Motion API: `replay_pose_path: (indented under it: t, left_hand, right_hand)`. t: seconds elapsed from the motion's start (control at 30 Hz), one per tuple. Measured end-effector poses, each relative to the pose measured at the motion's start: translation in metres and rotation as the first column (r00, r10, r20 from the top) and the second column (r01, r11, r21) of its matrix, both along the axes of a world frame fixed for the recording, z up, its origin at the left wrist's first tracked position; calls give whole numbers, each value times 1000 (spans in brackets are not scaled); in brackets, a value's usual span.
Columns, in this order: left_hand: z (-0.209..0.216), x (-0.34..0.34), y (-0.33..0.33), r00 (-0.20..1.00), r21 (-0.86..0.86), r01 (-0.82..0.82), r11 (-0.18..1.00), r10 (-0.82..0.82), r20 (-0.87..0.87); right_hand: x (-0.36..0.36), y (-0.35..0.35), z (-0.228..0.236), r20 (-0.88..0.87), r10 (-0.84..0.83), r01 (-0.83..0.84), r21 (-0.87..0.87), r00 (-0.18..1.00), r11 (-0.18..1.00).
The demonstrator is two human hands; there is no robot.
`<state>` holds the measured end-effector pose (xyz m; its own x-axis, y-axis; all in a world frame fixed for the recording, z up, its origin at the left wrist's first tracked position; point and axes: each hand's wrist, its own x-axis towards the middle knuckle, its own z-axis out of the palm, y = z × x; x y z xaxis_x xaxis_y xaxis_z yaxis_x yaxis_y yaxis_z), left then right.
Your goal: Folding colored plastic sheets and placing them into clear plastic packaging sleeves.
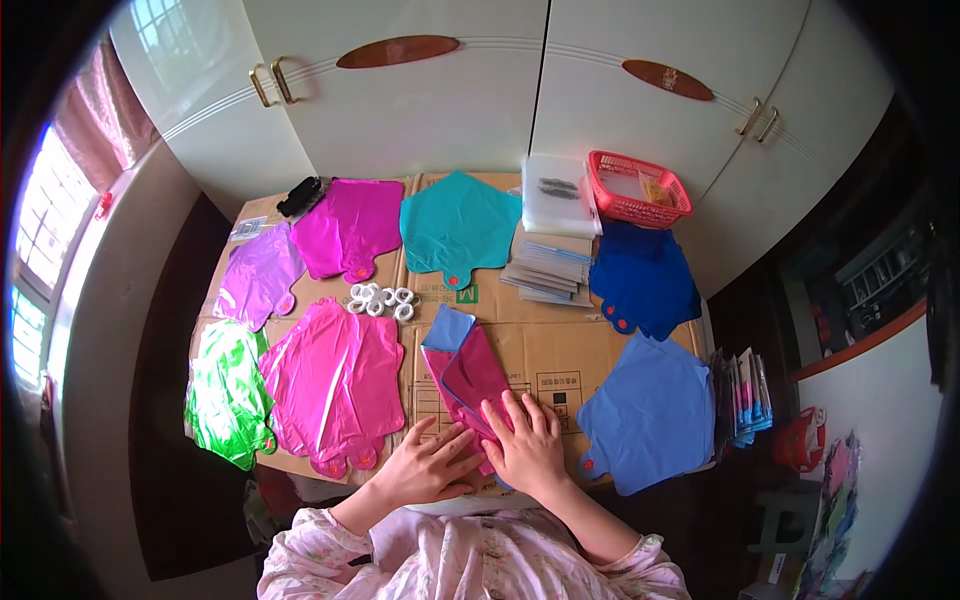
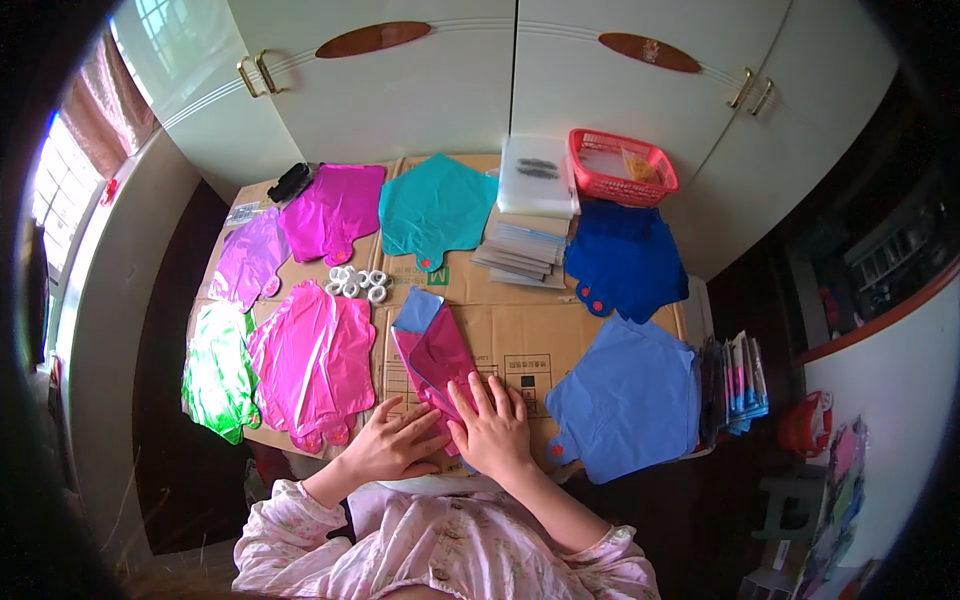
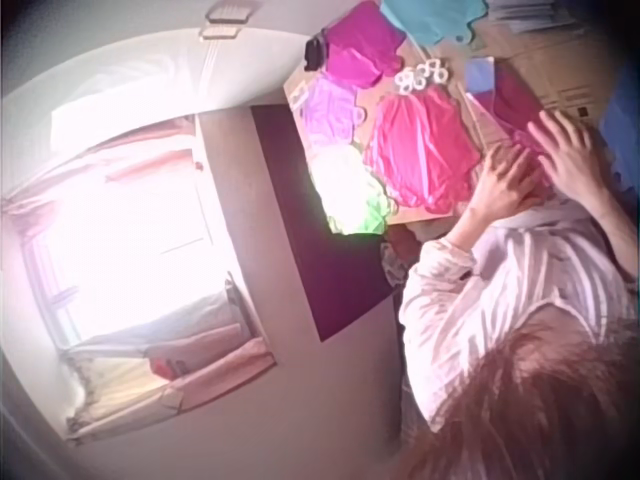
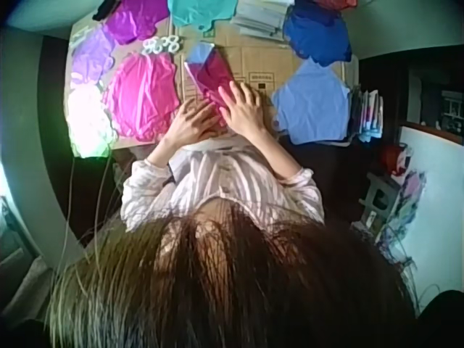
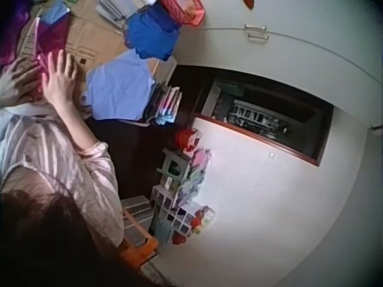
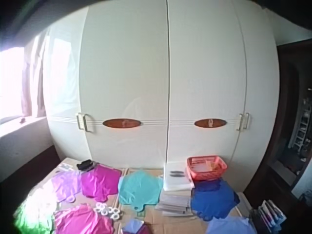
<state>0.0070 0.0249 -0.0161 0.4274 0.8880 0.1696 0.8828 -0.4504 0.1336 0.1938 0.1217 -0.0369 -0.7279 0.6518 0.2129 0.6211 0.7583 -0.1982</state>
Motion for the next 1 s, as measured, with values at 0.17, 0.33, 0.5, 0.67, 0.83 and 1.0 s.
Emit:
replay_pose_path:
  t: [0.17,0.33,0.5,0.67,0.83,1.0]
  left_hand:
    - [14,10,-5,997,-107,-20,994,12,-78]
    - [3,17,-17,998,-168,-4,986,-7,-66]
    - [5,9,-8,884,-248,-125,961,222,411]
    - [-9,-9,27,-174,-640,-79,764,621,764]
    - [-4,-21,55,2,-752,-203,627,769,640]
    - [-1,-21,69,433,-623,-523,582,811,394]
  right_hand:
    - [-1,0,-3,-16,-3,4,20,1000,1000]
    - [-1,-1,-3,-32,-6,6,16,999,1000]
    - [1,-2,-5,20,-4,4,-11,1000,1000]
    - [-1,-3,-4,9,-12,12,-6,1000,1000]
    - [-1,-3,-5,10,-18,18,-4,1000,1000]
    - [-1,-3,-6,-4,-16,16,8,1000,1000]
